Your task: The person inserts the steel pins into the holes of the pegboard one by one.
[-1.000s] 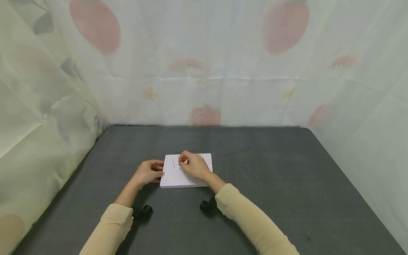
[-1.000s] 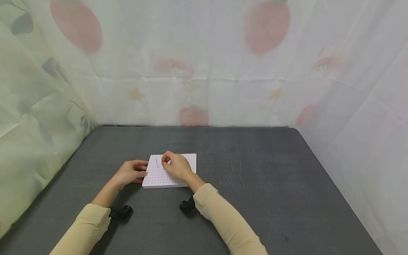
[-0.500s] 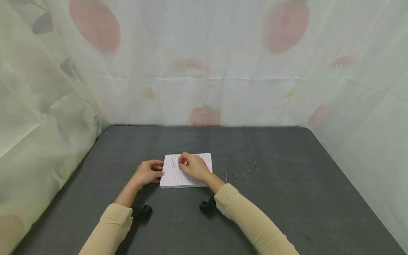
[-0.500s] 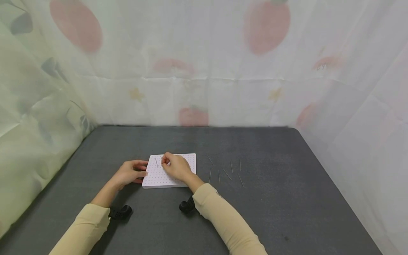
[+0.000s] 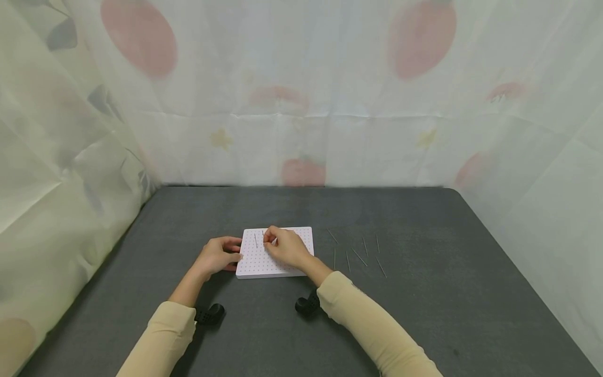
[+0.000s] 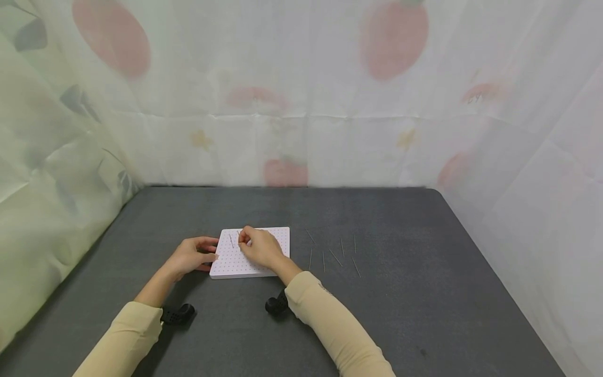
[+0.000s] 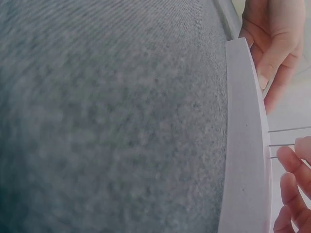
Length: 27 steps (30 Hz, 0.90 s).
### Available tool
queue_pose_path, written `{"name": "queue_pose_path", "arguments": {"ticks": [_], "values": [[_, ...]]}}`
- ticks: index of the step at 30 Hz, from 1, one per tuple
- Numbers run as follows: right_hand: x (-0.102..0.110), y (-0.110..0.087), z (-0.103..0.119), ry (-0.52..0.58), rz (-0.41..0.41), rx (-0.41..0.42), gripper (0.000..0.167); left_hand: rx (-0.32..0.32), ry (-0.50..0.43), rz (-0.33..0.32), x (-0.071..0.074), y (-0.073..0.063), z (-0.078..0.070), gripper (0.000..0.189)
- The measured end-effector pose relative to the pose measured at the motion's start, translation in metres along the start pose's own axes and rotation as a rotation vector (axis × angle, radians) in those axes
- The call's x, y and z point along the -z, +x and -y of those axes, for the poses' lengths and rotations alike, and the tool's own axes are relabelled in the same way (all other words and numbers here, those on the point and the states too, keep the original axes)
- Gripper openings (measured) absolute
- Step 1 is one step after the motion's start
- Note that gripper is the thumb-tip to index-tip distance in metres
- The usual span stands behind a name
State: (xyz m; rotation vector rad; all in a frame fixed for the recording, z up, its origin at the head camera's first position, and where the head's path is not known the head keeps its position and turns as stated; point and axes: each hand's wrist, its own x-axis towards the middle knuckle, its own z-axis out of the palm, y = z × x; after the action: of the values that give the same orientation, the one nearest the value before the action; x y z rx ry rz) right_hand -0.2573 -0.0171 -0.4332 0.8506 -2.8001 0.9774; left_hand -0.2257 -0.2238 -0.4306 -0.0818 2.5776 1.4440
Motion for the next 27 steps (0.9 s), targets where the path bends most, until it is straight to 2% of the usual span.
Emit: {"name": "queue_pose_path", "arguments": {"ticks": [12, 27], "values": [[0.013, -0.005, -0.004, -0.015, -0.009, 0.046, 0.003, 0.001, 0.003, -0.011, 0.000, 0.000, 0.000, 0.048], [0.052, -0.018, -0.020, -0.034, -0.013, 0.114, 0.008, -0.005, 0.019, -0.014, -0.001, 0.000, 0.000, 0.049]]}}
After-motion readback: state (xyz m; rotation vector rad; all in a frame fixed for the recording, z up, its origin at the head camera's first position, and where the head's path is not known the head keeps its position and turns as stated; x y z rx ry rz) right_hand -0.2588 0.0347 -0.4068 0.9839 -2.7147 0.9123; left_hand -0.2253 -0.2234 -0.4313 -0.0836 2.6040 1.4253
